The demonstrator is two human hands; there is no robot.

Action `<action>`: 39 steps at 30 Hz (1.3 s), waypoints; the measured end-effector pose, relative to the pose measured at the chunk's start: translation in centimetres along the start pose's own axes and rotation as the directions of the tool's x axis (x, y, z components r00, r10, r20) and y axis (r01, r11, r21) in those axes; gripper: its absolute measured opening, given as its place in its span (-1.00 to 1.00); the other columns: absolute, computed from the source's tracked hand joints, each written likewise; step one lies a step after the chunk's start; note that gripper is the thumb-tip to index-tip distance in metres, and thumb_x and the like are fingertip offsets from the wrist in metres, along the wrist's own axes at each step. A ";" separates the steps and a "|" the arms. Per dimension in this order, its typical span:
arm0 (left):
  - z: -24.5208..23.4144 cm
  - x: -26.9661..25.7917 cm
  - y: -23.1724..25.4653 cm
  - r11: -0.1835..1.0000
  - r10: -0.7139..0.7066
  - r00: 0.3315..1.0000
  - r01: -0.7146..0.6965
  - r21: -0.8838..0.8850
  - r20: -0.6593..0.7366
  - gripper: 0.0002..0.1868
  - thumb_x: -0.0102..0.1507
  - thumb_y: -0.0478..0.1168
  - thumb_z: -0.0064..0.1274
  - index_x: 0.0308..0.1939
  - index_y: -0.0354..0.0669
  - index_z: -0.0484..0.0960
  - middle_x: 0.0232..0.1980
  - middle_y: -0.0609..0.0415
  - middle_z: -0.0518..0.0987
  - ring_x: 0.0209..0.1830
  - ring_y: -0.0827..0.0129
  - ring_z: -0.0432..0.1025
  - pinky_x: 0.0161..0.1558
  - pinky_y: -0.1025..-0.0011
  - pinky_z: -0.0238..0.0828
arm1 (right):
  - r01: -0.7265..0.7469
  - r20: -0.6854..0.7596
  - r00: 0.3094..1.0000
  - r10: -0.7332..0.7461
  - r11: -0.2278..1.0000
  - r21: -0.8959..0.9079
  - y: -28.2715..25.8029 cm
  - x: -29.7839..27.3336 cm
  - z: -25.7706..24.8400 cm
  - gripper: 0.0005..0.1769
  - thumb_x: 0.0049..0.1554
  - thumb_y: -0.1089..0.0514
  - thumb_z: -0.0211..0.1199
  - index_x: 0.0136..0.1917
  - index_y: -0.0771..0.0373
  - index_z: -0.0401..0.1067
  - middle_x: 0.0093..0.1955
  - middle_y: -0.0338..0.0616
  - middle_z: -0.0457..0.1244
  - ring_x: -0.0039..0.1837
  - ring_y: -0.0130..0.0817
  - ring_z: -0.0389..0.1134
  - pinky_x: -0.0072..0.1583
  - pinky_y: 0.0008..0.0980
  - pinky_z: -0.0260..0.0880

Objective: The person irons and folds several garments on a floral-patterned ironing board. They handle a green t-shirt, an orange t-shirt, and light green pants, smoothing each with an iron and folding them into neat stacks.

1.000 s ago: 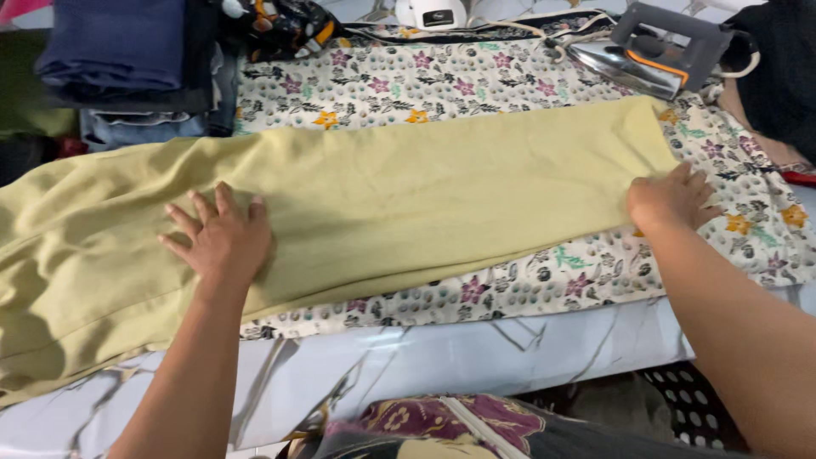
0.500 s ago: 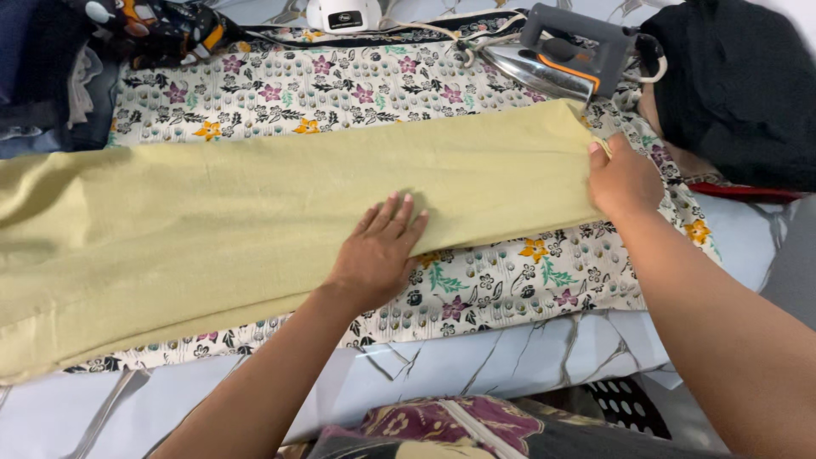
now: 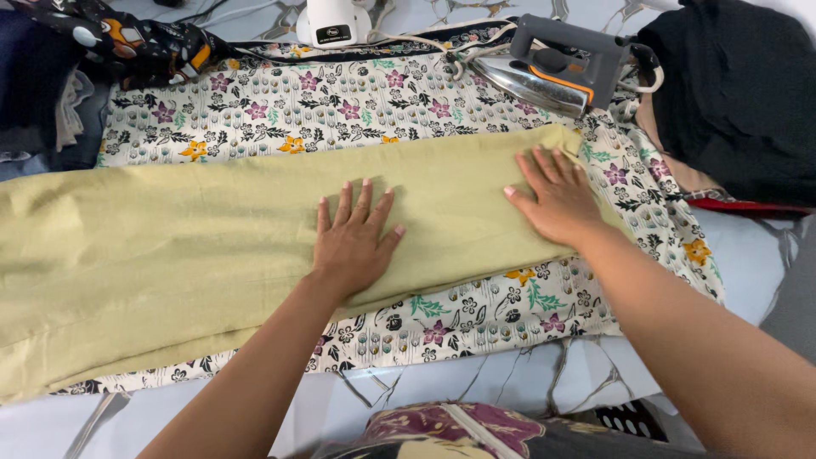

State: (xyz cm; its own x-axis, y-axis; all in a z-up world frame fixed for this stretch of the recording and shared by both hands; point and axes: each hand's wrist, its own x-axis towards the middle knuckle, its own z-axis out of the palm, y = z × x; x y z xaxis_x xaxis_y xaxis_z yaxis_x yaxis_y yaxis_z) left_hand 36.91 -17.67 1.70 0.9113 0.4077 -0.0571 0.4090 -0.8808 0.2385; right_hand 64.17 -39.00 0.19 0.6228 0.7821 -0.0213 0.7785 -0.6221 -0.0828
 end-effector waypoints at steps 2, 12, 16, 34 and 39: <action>0.2 0.1 -0.2 0.999 -0.034 0.999 0.034 0.019 -0.013 -0.28 0.36 0.29 -0.38 0.57 0.30 -0.02 0.66 0.01 -0.14 0.64 0.01 -0.35 0.50 -0.12 -0.60 | -0.129 0.057 0.990 0.129 0.992 -0.002 2.3 1.3 -0.4 -0.12 0.30 -0.33 -0.11 0.70 0.07 -0.26 0.75 -0.07 -0.38 0.72 0.01 -0.38 0.48 0.01 -0.33; 1.1 1.4 -0.5 0.987 -0.107 0.992 0.097 -0.125 -0.073 -0.37 0.31 0.20 -0.14 0.47 0.29 0.29 0.62 0.05 0.07 0.64 0.02 -0.20 0.51 -0.15 -0.47 | -0.326 -0.260 0.843 0.472 0.831 0.451 7.1 4.4 0.0 -0.67 0.12 -0.06 0.40 -0.03 0.25 0.63 -0.07 0.03 0.43 -0.01 -0.04 0.45 0.07 -0.10 0.40; 1.6 2.8 -0.2 0.967 -0.116 0.987 0.087 -0.240 -0.113 -0.50 0.30 0.13 -0.05 0.32 0.28 0.50 0.56 0.05 0.25 0.63 -0.03 -0.07 0.52 -0.17 -0.32 | -0.354 -0.185 0.807 0.561 0.710 0.608 8.2 6.6 0.5 -0.77 0.09 0.05 0.35 -0.10 0.25 0.60 -0.20 -0.03 0.40 -0.12 -0.09 0.47 -0.02 -0.14 0.42; 1.5 6.8 4.7 0.998 -0.007 0.996 0.002 -0.057 -0.093 -0.36 0.37 0.19 -0.35 0.54 0.28 0.13 0.65 0.03 -0.04 0.66 0.06 -0.27 0.53 -0.08 -0.52 | 0.090 -0.676 0.726 -0.127 0.992 -0.089 6.7 9.1 -2.7 -0.47 0.17 0.36 0.27 0.39 0.22 0.30 0.46 -0.02 0.15 0.53 0.05 0.11 0.46 0.03 0.14; 1.4 6.8 4.6 0.995 0.017 0.992 -0.029 -0.091 -0.127 -0.36 0.35 0.17 -0.26 0.51 0.23 0.22 0.62 0.00 0.03 0.62 0.05 -0.20 0.51 -0.03 -0.44 | 0.083 -0.560 0.806 -0.188 0.975 -0.208 9.9 16.7 -4.7 -0.32 0.14 0.30 0.26 0.53 0.30 0.26 0.43 0.14 0.14 0.46 0.19 0.13 0.44 0.06 0.15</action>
State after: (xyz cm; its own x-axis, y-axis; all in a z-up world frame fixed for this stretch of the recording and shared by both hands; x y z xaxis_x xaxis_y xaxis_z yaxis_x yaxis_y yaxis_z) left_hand 45.04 -19.26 1.02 0.9050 0.4195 0.0705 0.3764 -0.8668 0.3270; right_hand 82.71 -32.25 3.67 0.3994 0.7283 0.5569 0.8268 -0.5486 0.1245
